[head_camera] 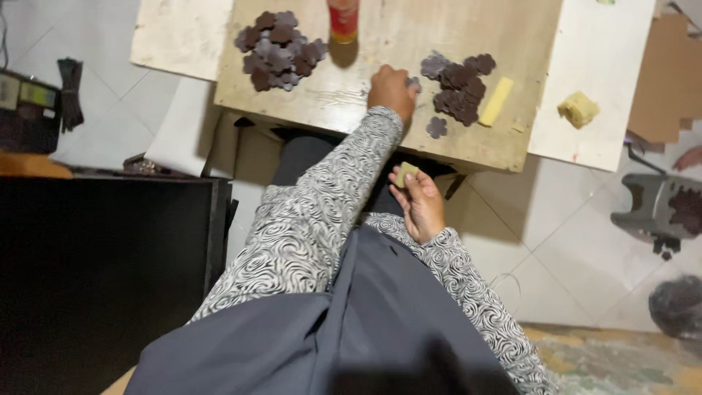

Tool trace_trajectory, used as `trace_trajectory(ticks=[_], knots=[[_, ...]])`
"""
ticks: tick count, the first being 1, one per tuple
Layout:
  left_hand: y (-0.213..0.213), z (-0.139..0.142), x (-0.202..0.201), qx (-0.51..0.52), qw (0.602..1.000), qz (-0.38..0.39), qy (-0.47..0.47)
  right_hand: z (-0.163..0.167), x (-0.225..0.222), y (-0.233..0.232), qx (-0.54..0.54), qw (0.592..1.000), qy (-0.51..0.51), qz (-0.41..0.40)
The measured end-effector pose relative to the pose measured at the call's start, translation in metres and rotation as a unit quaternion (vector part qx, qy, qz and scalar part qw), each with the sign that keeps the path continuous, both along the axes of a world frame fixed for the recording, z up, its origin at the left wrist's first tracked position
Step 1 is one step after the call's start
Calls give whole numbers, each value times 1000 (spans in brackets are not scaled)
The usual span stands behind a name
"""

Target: The person sits at a workbench and wipes dark flower-shaped foam pieces one at a time with a yellow sponge, then sets each piece on the table with a pile of similar pieces. A plastic bottle sits on the bench and the person occasionally reaches for a new piece to treat.

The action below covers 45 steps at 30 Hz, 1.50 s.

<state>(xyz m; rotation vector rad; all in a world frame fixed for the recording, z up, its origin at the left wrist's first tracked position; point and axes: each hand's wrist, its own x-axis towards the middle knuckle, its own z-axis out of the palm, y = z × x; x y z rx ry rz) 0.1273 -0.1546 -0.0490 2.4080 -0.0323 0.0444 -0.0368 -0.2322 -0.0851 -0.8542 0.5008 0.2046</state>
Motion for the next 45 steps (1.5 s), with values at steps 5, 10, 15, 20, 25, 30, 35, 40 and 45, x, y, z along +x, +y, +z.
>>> trace_trajectory(ticks=[5, 10, 15, 20, 25, 30, 35, 40, 45], knots=[[0, 5, 2, 4, 998, 10, 64, 3, 0, 0, 6, 1000, 4, -12], [8, -6, -5, -224, 954, -13, 198, -5, -6, -10, -38, 998, 33, -29], [43, -14, -38, -556, 742, -38, 374, 2, -7, -36, -117, 991, -6, -70], [87, 7, -86, -550, 754, -95, 346, 68, 3, -36, -282, 940, -185, -42], [107, 30, -110, -542, 788, -147, 251, 130, 15, 14, -588, 678, -440, 39], [128, 38, -134, -612, 757, -129, 189, 137, 14, 52, -673, 535, -508, 42], [147, 46, -138, -625, 747, -101, 205, 139, 11, 45, -700, 539, -467, 47], [151, 55, -141, -601, 769, -104, 194, 151, 4, 57, -640, 572, -513, 11], [153, 56, -149, -617, 762, -142, 134, 151, 6, 77, -655, 530, -536, 47]])
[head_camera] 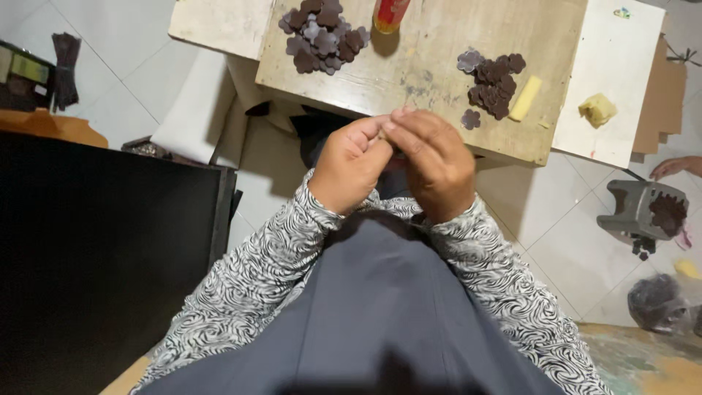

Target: The person sits at a workbench and wipes dark flower-shaped foam pieces one at a time with a yellow sponge, then sets each piece on the table with a pile of similar pieces. A plastic bottle sits on the bench and the person occasionally reaches for a new piece to treat.

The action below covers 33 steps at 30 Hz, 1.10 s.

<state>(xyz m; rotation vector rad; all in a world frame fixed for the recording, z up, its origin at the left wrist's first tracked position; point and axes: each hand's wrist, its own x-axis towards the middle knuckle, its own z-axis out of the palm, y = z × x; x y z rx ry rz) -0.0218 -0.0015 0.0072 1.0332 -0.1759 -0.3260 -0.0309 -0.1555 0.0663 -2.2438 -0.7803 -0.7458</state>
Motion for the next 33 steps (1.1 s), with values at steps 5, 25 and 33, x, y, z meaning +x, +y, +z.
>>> trace_trajectory(ticks=[5, 25, 33], knots=[[5, -5, 1, 31, 998, -15, 49, 1, 5, -13, 3, 997, 25, -68], [-3, -2, 8, -47, 988, -3, 144, -26, 8, -27, 7, 999, -39, 2], [-6, 2, 7, -85, 984, 10, 154, -30, -1, -30, 13, 996, -83, 20]])
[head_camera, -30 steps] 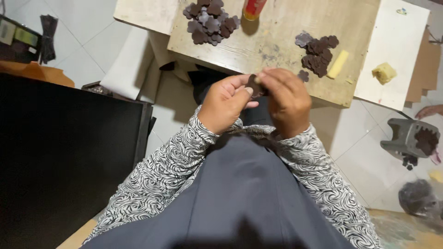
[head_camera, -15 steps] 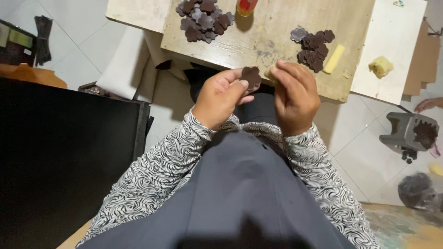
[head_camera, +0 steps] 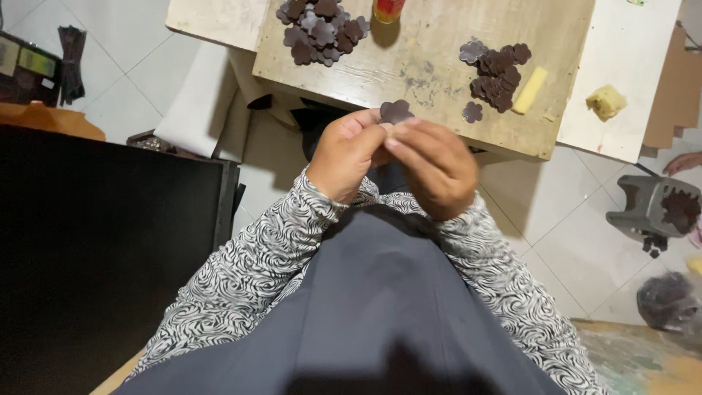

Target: The person sits at a workbench and wipes dark flower-shaped foam pieces one at a time with a yellow sponge, then sets each piece on the table with a pile of similar pieces. A plastic bottle sits on the bench and the person occasionally reaches for a new piece to treat.

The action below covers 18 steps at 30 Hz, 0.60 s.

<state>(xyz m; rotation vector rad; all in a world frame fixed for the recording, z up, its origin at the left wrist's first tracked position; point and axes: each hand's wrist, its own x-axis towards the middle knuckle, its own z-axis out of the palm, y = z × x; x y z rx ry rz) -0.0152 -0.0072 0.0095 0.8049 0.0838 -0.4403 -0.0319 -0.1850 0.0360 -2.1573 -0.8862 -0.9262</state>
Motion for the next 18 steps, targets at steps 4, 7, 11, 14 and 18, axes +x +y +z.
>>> trace_trajectory(ticks=[4, 7, 11, 14, 18], knots=[[2, -1, 0, 16, 1000, -12, -3, 0, 6, 1, -3, 999, 29, 13], [2, -2, -2, 57, 998, 9, 2, 2, 6, 0, 12, 1000, 21, -19], [1, -2, -5, 15, 1000, 0, -9, 1, 4, -1, -41, 999, -8, 19], [2, -2, -6, 10, 1000, -15, -16, -2, 7, -2, -26, 1000, -14, 0], [5, -4, -5, 39, 999, -1, 31, -5, 7, -4, 7, 999, 7, -37]])
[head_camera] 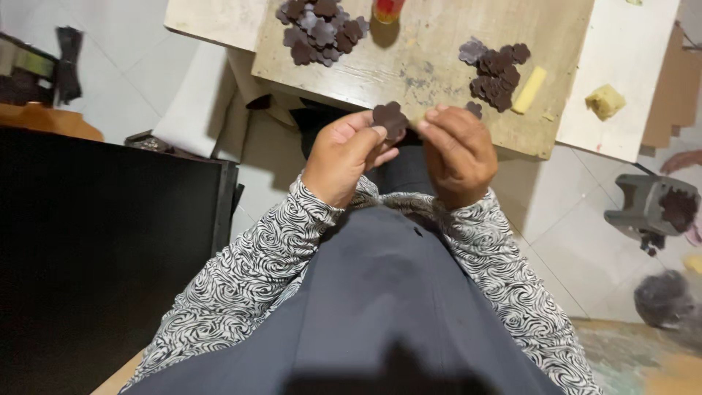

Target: The person sits at a workbench and wipes dark flower-shaped foam pieces one at a time with a yellow sponge, then sets each piece on the table with a pile of similar pieces. A plastic bottle sits on the bench and the person occasionally reaches for a new piece to treat.

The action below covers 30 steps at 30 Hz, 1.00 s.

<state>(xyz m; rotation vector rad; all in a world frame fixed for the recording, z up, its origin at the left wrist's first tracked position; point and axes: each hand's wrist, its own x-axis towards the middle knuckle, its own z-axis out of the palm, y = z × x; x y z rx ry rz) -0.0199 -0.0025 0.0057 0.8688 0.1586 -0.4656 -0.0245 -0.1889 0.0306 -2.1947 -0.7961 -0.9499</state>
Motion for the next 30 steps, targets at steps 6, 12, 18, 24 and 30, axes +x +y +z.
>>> trace_trajectory(ticks=[6, 12, 18, 24, 30], knots=[[2, -3, -1, -80, 996, -4, -36, -2, -6, 3, -51, 996, 9, 65], [1, 0, -1, -14, 1000, 6, -26, -1, -2, 3, 10, 1000, 8, -7], [0, -3, -1, -12, 999, 2, -40, 2, -1, 2, 27, 998, 50, 18], [2, -5, -5, -1, 997, 2, -75, 8, 0, 6, 43, 998, 51, 19], [2, -3, -4, 19, 998, 10, -56, 9, -1, 5, 44, 996, 79, -11]])
